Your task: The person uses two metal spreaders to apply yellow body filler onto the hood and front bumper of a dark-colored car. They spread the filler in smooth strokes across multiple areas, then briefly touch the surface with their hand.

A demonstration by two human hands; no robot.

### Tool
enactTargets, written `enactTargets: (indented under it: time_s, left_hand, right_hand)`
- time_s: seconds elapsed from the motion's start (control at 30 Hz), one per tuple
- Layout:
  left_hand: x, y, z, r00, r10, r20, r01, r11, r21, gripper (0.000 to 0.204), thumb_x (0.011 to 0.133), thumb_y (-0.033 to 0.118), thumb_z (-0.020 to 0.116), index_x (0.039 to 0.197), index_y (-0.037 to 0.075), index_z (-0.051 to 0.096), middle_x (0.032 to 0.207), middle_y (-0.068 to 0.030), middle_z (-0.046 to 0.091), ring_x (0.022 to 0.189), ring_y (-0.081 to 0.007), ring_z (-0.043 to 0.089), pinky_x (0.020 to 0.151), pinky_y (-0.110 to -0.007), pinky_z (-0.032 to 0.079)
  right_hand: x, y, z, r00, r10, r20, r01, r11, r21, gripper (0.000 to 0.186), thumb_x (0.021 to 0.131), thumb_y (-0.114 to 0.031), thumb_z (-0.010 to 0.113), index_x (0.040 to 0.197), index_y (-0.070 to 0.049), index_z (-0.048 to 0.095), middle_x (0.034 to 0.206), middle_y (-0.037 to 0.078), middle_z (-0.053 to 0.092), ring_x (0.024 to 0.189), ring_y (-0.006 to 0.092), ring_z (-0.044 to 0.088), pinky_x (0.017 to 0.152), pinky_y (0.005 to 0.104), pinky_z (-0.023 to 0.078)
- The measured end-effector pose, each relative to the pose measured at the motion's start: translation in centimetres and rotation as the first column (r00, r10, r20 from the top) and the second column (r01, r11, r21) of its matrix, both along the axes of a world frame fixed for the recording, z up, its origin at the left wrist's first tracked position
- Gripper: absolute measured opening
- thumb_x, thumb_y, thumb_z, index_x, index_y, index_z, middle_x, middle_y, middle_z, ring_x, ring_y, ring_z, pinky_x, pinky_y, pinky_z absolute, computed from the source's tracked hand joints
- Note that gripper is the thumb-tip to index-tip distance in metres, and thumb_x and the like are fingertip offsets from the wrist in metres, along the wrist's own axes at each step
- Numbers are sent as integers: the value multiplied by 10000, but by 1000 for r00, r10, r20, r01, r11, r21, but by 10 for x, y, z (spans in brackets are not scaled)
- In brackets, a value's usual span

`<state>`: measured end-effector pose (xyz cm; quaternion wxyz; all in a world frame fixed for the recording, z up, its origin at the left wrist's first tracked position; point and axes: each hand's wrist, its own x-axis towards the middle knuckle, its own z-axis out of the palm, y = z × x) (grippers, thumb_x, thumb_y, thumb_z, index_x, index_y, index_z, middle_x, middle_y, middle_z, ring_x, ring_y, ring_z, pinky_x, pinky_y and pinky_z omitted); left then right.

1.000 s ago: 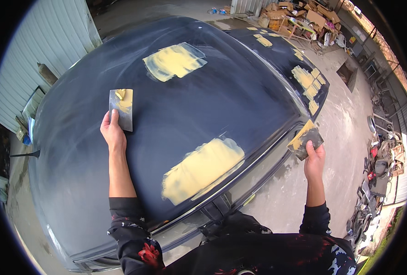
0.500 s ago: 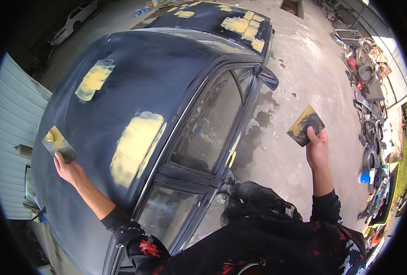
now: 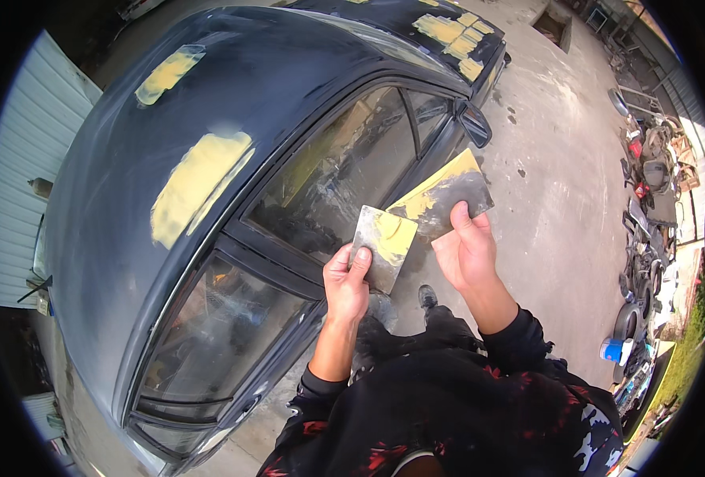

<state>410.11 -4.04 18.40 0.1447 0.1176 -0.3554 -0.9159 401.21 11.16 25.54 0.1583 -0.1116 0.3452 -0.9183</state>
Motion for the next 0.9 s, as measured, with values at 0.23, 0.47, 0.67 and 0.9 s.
enactTargets:
  time_s: [0.23, 0.47, 0.67, 0.9]
  left_hand:
    - [9, 60, -127, 966, 257, 13, -232, 894, -383, 199, 959, 128, 707, 1087, -24, 694, 934, 6, 701, 830, -57, 593, 773, -228, 492]
    - [-16, 186, -271, 976, 219, -7, -212, 935, -285, 247, 958, 148, 698, 1113, -42, 675, 1048, -92, 729, 936, -156, 675, 877, -317, 523]
    - [-81, 337, -257, 837, -546, 44, 543, 837, 62, 239, 955, 124, 690, 1159, 0, 689, 1068, -61, 727, 970, -132, 664, 890, -301, 517]
    - [-154, 437, -234, 746, -664, 50, 642, 738, 207, 222, 980, 126, 653, 1178, 29, 680, 1099, -53, 723, 1003, -139, 673, 915, -318, 548]
  right_hand:
    - [-12, 75, -159, 901, 383, -202, -285, 875, 391, 341, 1049, -169, 553, 1323, 29, 596, 1216, 35, 668, 1131, 129, 594, 984, 283, 459]
    - [-73, 231, -331, 746, 662, -73, -302, 434, 849, 224, 1016, -137, 588, 1178, -7, 672, 1157, 95, 690, 1026, 167, 658, 863, 297, 521]
    - [-79, 375, -297, 858, 329, 394, -298, 944, -140, 436, 1009, -134, 540, 1414, -10, 435, 1036, 100, 695, 830, 165, 706, 683, 304, 597]
    - [-49, 526, -320, 915, 102, 391, -164, 978, 127, 537, 951, -122, 668, 1424, 15, 453, 1094, 88, 706, 959, 173, 696, 871, 314, 562]
